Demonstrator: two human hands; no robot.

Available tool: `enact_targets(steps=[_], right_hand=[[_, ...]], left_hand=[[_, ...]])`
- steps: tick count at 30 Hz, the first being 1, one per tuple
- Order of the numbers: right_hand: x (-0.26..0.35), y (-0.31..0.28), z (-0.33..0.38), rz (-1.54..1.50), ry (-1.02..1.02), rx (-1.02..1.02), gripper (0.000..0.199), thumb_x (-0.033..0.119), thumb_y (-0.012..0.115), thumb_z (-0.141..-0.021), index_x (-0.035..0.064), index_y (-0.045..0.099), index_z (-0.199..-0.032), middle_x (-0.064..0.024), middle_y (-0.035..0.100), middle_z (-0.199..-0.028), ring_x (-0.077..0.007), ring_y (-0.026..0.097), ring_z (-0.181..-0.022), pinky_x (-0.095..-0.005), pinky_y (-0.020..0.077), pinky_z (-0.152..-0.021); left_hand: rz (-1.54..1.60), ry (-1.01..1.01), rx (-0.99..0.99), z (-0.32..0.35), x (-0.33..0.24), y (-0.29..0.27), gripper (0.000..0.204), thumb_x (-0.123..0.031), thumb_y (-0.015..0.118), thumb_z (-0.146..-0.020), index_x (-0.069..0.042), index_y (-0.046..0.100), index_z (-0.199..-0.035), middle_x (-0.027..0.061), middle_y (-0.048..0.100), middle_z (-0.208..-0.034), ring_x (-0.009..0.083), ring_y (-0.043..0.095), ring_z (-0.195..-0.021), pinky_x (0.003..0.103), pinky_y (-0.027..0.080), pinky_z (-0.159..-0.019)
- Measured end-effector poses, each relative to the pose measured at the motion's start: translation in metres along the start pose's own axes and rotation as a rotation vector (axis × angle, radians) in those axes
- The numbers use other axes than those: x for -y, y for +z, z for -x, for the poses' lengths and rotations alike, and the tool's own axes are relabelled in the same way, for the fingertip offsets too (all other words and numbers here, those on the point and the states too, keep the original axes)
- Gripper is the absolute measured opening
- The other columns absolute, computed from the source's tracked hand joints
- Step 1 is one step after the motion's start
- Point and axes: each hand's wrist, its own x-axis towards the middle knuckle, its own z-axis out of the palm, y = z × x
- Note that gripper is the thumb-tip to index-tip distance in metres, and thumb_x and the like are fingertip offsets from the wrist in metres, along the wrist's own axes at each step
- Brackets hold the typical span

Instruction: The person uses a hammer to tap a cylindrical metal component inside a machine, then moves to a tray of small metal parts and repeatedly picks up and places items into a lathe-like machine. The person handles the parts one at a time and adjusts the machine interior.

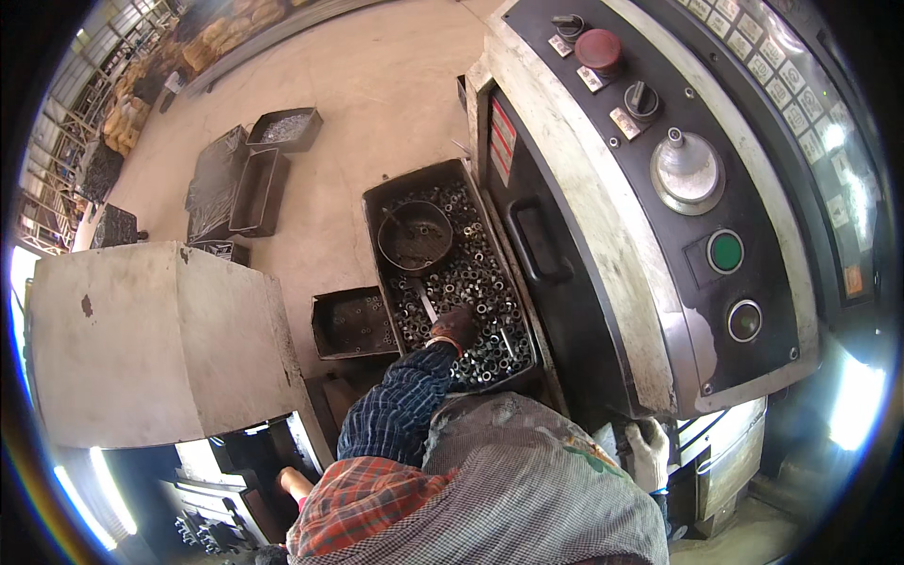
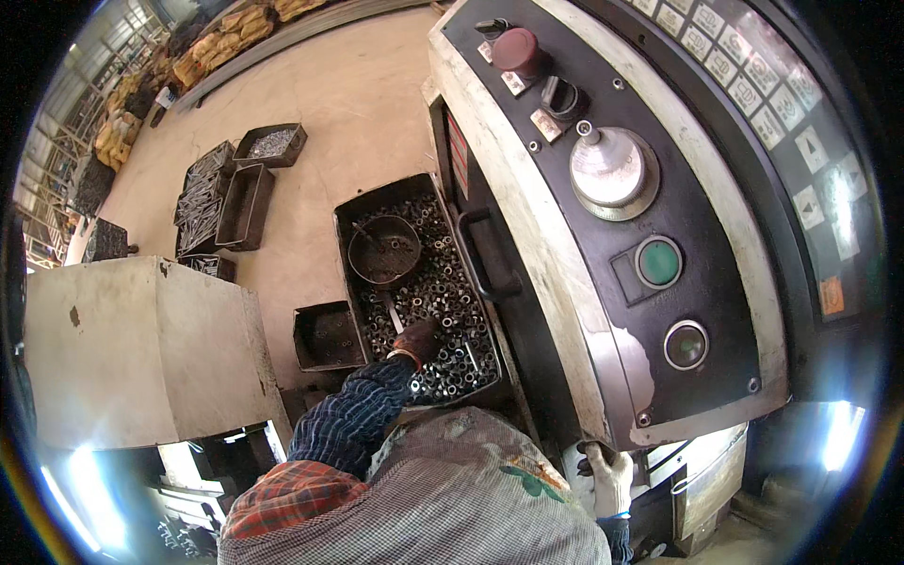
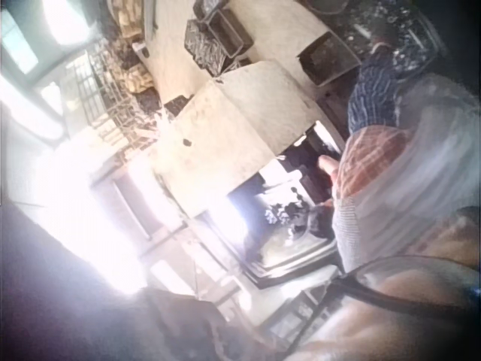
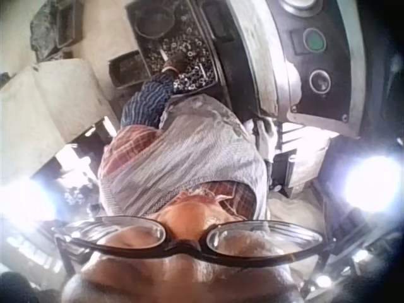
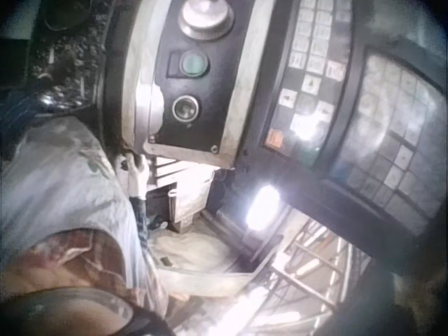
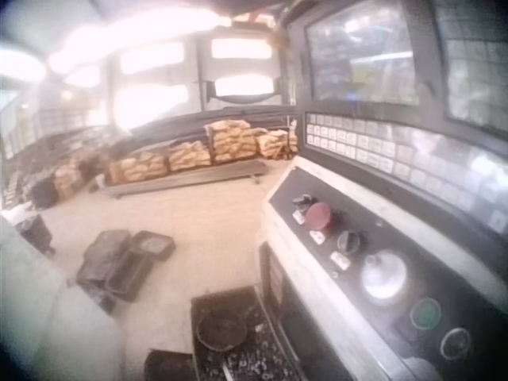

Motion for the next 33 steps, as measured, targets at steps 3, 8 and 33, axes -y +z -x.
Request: enact_targets(steps=[3,8,33], right_hand=[[-0.013,0.0,-0.001,-0.016,-0.003,-0.011,0.026,0.017,0.071,-0.09,-0.0057,0.069,-0.103,-0.006,0.07,-0.086,-0.0119,0.06,-0.071,-0.0278,0.0484,-0.064],[-0.018,-0.005,-0.002,0.001,0.067,-0.048,0.029,0.02,0.074,-0.088,-0.0059,0.068,-0.1,-0.0064,0.07,-0.085,-0.012,0.061,-0.074,-0.0281,0.0495,-0.069],[-0.012,-0.013,0.01,0.012,-0.077,-0.026,0.02,0.011,0.066,-0.094,0.0,0.068,-0.11,-0.0038,0.07,-0.092,-0.008,0.06,-0.071,-0.023,0.0482,-0.064]], left_hand=[[0.32,-0.045,0.066,0.005,0.006,-0.007,0.036,-0.026,0.067,-0.087,-0.008,0.066,-0.118,0.0192,0.069,-0.113,0.0363,0.065,-0.111,0.045,0.052,-0.092],[0.335,0.059,0.029,0.012,0.011,-0.009,0.042,-0.019,0.065,-0.085,-0.012,0.066,-0.126,0.0197,0.067,-0.123,0.0362,0.064,-0.114,0.045,0.051,-0.097],[0.139,-0.377,0.16,-0.019,0.081,0.001,0.055,-0.038,0.068,-0.09,-0.005,0.058,-0.132,0.0197,0.064,-0.127,0.0357,0.065,-0.11,0.044,0.053,-0.092]])
